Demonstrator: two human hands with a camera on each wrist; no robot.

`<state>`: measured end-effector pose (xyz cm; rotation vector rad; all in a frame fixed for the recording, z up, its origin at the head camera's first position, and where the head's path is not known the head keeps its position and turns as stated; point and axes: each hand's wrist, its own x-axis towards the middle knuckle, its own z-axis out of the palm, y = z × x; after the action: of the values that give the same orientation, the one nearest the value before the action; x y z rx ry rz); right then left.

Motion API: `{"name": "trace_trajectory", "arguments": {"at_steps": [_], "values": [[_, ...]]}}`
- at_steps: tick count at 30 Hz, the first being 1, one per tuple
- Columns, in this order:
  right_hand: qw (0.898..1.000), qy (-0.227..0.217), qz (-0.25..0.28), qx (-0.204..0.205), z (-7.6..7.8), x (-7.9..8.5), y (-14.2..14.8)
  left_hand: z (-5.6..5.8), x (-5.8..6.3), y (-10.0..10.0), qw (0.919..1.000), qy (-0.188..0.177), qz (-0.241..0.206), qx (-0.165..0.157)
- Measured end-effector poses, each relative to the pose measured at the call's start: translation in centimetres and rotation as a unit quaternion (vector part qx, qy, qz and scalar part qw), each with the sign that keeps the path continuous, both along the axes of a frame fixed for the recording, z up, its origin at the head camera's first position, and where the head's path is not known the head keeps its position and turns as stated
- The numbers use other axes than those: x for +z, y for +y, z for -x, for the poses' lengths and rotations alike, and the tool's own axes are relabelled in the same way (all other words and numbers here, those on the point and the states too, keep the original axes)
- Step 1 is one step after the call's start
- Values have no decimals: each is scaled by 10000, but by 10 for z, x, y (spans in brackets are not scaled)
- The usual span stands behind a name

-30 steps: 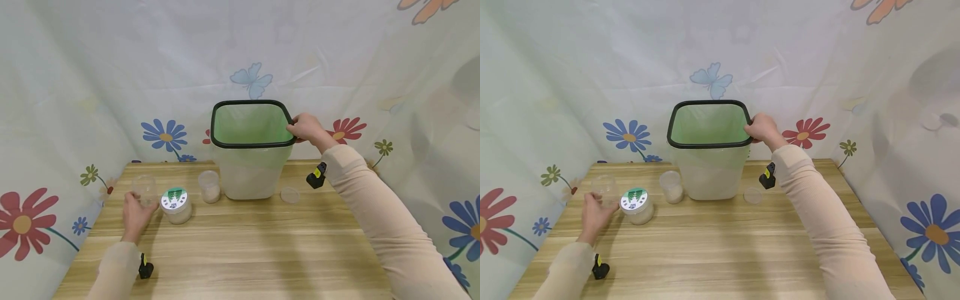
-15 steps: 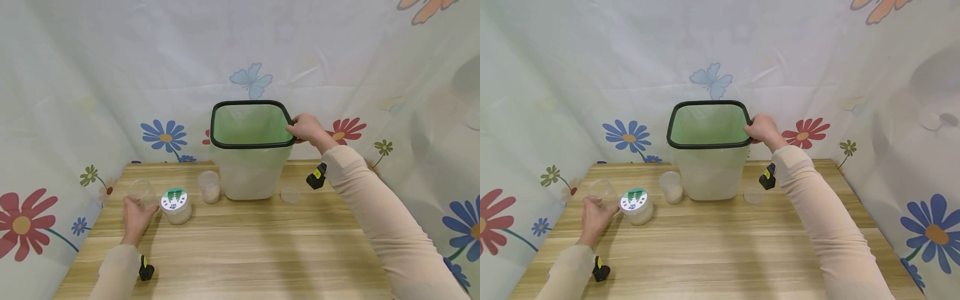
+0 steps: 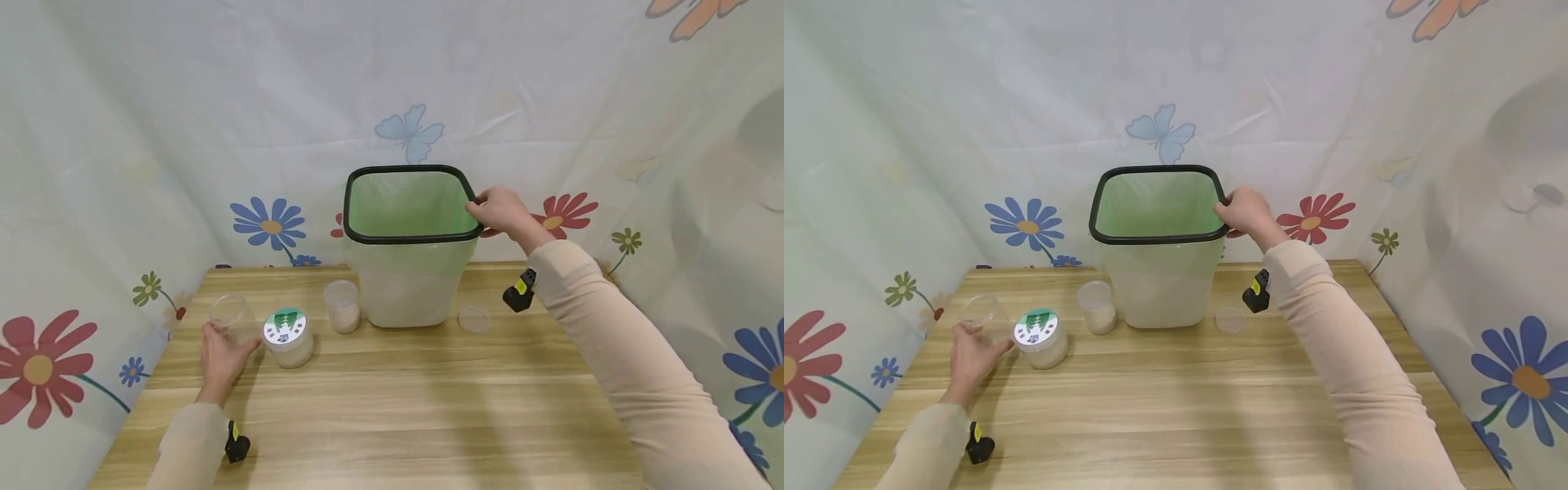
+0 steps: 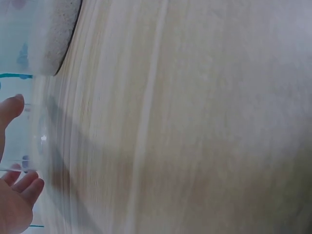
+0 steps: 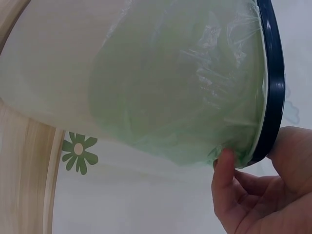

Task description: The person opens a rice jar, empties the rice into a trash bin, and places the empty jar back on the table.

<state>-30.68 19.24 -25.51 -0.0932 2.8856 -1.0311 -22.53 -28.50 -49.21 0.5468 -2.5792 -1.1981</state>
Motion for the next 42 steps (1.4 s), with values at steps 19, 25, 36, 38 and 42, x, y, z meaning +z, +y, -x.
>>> {"name": "trace_trajectory", "arguments": {"at_steps": [19,25,36,38,42], "values": [[9933,950,-652,70,-10,-6,12,-18,20,-15,9969,-364,203,-661],[9892,1311,-653,54,-13,-15,18,-28,21,-20,9950,-568,358,-741],[9904,1182,-626,361,-22,-27,29,-45,14,-26,9909,-698,805,-818],[9906,1137,-634,431,-23,-30,31,-47,15,-25,9896,-705,881,-892],[9896,1163,-666,514,-24,-37,36,-52,18,-21,9868,-777,943,-1064]]}}
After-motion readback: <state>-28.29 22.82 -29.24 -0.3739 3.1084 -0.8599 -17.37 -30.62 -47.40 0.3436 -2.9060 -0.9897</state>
